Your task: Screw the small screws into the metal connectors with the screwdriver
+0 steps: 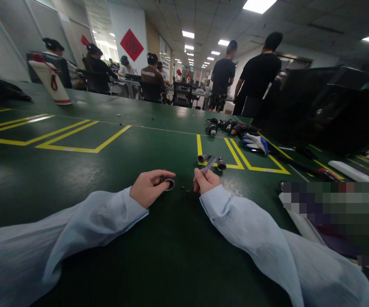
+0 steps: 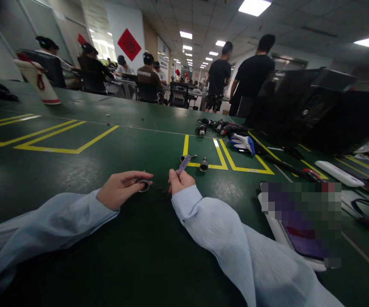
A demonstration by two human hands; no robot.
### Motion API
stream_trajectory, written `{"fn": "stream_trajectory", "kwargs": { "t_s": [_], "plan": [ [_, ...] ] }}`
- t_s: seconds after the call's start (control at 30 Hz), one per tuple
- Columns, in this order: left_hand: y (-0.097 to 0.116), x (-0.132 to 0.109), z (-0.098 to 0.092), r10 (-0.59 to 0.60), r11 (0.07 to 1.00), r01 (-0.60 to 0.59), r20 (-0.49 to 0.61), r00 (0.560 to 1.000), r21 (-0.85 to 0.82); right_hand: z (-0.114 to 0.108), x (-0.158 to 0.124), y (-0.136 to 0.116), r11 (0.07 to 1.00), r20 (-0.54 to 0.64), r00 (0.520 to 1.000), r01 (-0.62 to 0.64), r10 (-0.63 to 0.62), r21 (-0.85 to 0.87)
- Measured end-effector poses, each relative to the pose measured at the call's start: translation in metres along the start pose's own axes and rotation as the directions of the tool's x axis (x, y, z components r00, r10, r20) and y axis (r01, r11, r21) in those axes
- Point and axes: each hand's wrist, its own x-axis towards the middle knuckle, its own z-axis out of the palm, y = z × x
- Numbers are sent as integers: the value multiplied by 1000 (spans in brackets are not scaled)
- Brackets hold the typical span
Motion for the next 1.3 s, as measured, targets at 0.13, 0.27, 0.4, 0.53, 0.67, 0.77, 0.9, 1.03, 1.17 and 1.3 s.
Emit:
{"fn": "stream_trajectory", "kwargs": {
  "t_s": [0.13, 0.27, 0.4, 0.53, 0.67, 0.77, 0.9, 1.03, 1.17, 1.3],
  "plan": [
    [0, 0, 0, 2, 1000, -2, 2, 1000, 2, -1, -1, -1, 999, -18, 1000, 8, -8, -41],
    [-2, 1, -1, 7, 1000, -7, 3, 1000, -10, -3, 0, 1, 979, 31, 997, 76, -72, -186],
    [-3, 2, 0, 15, 1000, -15, 5, 1000, -3, -6, -1, 1, 909, 159, 964, 255, -213, -331],
    [-1, 1, 2, -4, 1000, 4, -9, 1000, -22, -4, -3, 0, 863, 210, 934, 349, -289, -365],
    [1, 0, 2, -1, 998, 1, 1, 1000, -60, 0, -1, 2, 989, 141, 988, 77, -59, -124],
    [1, 0, 1, 4, 997, -2, 18, 1000, -75, 0, 3, 2, 978, 151, 983, -128, 104, 163],
    [4, 2, -1, -21, 989, 27, 43, 999, -143, -3, 3, -2, 906, 221, 974, -136, 48, 401],
    [8, 3, -2, -59, 983, 68, 62, 996, -171, -5, -3, -7, 870, 273, 953, -20, -133, 492],
    [7, 4, -3, -70, 980, 80, 65, 995, -183, -4, -9, -8, 892, 291, 928, 85, -233, 444],
    [3, 4, -3, -58, 974, 75, 86, 995, -212, -4, -12, -7, 919, 285, 896, 252, -340, 303]
  ]
}}
